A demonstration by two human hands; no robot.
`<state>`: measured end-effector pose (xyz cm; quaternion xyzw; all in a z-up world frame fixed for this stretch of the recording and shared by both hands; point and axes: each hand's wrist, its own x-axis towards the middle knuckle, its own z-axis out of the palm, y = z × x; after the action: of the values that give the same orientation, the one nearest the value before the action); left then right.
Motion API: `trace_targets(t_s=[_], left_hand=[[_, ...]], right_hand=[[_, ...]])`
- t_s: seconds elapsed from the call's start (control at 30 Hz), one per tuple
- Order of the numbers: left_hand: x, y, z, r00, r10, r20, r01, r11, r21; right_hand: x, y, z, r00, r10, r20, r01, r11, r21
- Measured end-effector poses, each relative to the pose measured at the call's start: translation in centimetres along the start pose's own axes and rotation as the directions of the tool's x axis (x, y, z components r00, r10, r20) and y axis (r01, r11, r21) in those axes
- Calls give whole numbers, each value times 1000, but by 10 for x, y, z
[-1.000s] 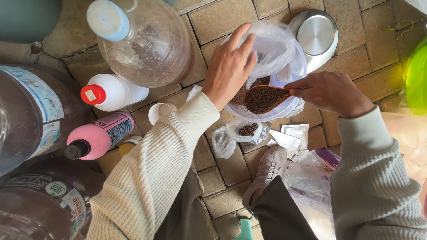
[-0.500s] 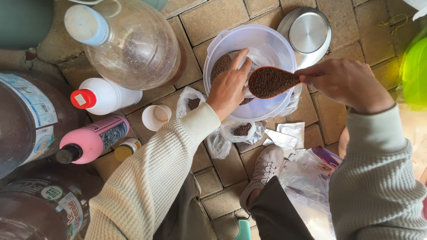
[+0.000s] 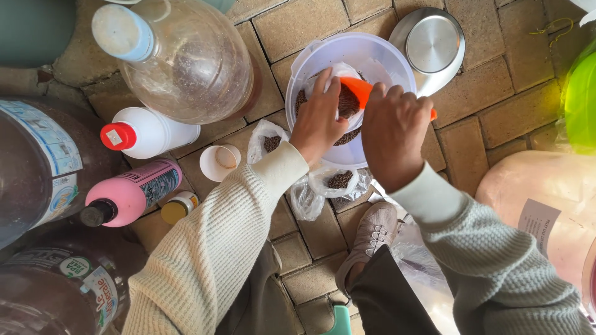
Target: The person fills small plastic bags with pellets from a bucket using a scoop, sealing each bag by hand.
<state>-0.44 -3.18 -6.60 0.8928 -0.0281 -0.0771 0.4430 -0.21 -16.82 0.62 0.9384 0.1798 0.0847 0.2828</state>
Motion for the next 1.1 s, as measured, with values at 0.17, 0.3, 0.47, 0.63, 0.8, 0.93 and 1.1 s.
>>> trace_targets(t_s=[0.17, 0.3, 0.47, 0.63, 0.8, 0.93, 1.1], left_hand=[[4, -18, -4, 998, 14, -56, -12, 999, 39], [4, -36, -16, 992, 34, -118, -37, 999, -21], [0, -39, -26, 988, 73, -135, -95, 982, -165], [-3, -22, -43, 981, 48, -190, -104, 950, -295], [1, -36, -36, 968, 145, -205, -208, 920, -331], [0, -36, -33, 985, 111, -129, -147, 935, -324], [2, -40, -32, 983, 60, -176, -136, 875, -464]], right_hand=[[-11, 34, -18, 989, -50, -141, 81, 972, 220], [-9, 78, -46, 968, 20, -248, 98, 885, 455], [-25, 75, 25, 998, 24, -57, -11, 975, 222], [-13, -15, 142, 975, -78, 208, 32, 975, 219], [15, -72, 242, 999, -50, -21, 54, 852, 520], [15, -67, 210, 983, -168, -67, 163, 655, 738], [20, -45, 175, 823, -518, 235, 236, 686, 688]])
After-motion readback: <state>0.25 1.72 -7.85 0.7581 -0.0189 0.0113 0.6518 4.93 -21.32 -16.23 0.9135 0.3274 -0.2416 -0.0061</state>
